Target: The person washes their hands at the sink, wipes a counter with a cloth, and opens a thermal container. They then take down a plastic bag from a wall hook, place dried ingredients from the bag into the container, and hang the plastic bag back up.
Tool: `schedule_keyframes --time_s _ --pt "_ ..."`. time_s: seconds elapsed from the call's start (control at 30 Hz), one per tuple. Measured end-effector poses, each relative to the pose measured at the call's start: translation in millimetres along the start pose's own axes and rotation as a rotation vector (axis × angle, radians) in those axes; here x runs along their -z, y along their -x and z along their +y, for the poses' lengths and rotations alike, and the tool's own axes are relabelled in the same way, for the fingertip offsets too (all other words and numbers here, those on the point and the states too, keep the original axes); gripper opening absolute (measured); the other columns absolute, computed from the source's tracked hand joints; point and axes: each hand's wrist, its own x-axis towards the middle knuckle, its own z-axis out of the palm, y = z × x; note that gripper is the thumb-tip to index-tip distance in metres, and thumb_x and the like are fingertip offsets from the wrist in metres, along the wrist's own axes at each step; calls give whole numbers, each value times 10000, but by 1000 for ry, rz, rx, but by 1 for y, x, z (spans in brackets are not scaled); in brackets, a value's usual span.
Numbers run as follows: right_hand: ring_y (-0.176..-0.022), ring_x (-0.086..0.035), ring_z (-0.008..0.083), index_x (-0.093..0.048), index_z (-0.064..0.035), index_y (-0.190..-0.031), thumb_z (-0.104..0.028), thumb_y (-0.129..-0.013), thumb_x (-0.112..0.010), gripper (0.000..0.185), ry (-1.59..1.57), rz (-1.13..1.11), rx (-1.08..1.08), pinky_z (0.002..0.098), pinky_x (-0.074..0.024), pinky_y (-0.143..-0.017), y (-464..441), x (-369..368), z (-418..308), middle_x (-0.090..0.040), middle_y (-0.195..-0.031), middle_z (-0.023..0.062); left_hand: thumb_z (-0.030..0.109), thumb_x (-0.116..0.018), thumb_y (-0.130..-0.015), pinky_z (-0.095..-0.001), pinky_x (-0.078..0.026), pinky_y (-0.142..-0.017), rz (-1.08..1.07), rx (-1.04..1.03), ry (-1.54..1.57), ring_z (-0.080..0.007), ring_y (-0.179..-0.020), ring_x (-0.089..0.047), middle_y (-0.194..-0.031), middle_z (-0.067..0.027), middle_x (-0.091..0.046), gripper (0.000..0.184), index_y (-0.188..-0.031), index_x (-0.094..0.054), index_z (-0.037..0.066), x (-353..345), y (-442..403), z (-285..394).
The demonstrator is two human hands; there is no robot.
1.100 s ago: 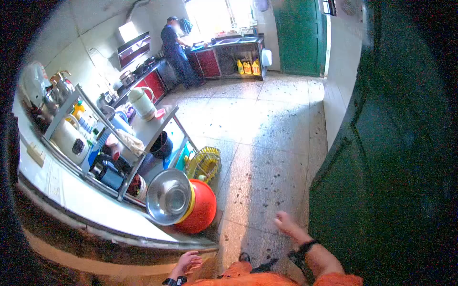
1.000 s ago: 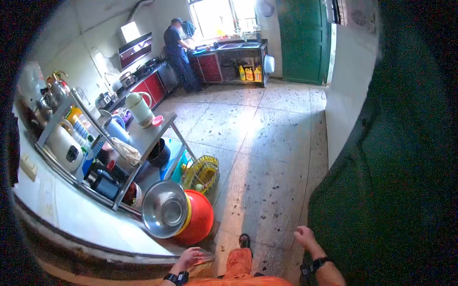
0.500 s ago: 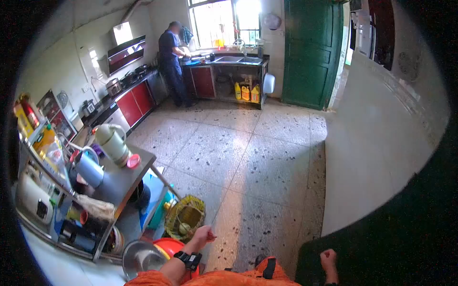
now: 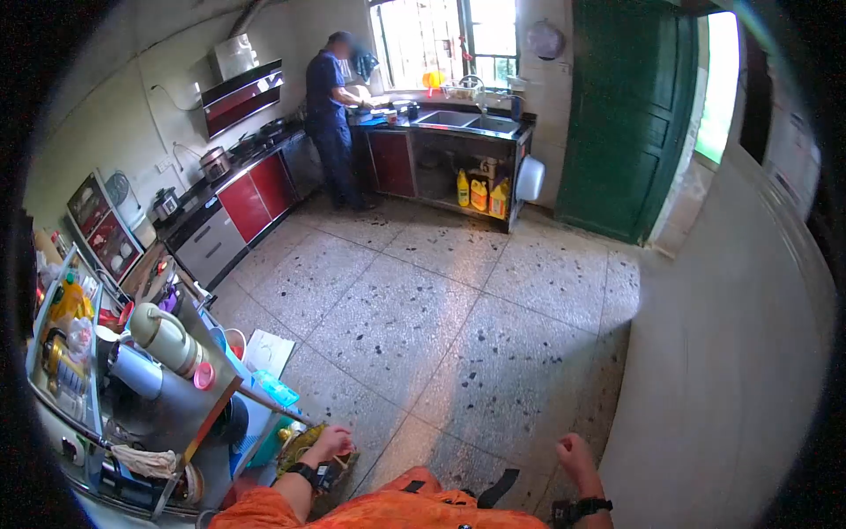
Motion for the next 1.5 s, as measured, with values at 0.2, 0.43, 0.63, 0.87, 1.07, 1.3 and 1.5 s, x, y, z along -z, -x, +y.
schedule_keyframes --time_s 0.2,0.43,0.63,0.87,1.07,1.3,1.5 --pt "-758 -597 220 -562 -8 -909 -209 -712 -594 283 91 -113 88 314 -466 -666 -157 -7 -40 -613 -827 135 52 -433 -735 -407 -477 -423 350 288 22 -295 -506 -581 -608 -129 -524 92 -730 -498 -13 61 -48 -10" --pt "-684 -599 212 -565 9 -892 -187 -677 -604 294 93 -131 -201 314 -474 -623 -246 25 -57 -612 -773 123 207 -592 -640 -405 -464 -586 25 -446 -1578 -315 -687 -598 -691 -163 -593 154 -618 -615 56 49 -209 90" --pt "-613 -576 193 -558 33 -846 -147 -648 -592 270 -108 193 -302 312 -463 -550 -339 35 16 -594 -705 117 138 -515 -770 -270 -400 -425 -29 -316 -569 -127 -531 -502 -609 -42 -514 102 -823 -539 55 -154 -345 309" --pt "-585 -555 185 -562 30 -806 -126 -650 -602 224 -65 -16 -420 306 -443 -539 -482 109 -78 -552 -603 90 186 -547 -701 -333 -464 -611 -277 -488 -814 -220 -679 -594 -771 -117 -612 198 -866 -586 84 -312 -484 394" --pt "-657 -571 219 -570 14 -861 -159 -675 -608 257 170 220 -33 313 -451 -607 -733 144 -97 -589 -704 148 158 -546 -705 -319 -454 -518 -62 -242 -547 -186 -596 -581 -688 -86 -600 213 -896 -587 72 -256 -555 449" --pt "-726 -543 127 -524 18 -985 -116 -762 -565 263 -270 -73 256 254 -438 -634 -876 139 -313 -593 -800 80 137 -554 -664 -321 -463 -526 -92 -223 -628 -210 -598 -585 -659 -91 -594 99 -666 -590 44 -134 -576 439" --pt "-747 -524 100 -523 8 -995 -121 -784 -570 252 -300 -175 336 237 -434 -646 -974 143 -385 -576 -831 48 251 -607 -614 -354 -467 -649 -50 -178 -1468 -271 -744 -590 -783 -99 -618 200 -743 -641 102 -96 -623 517"
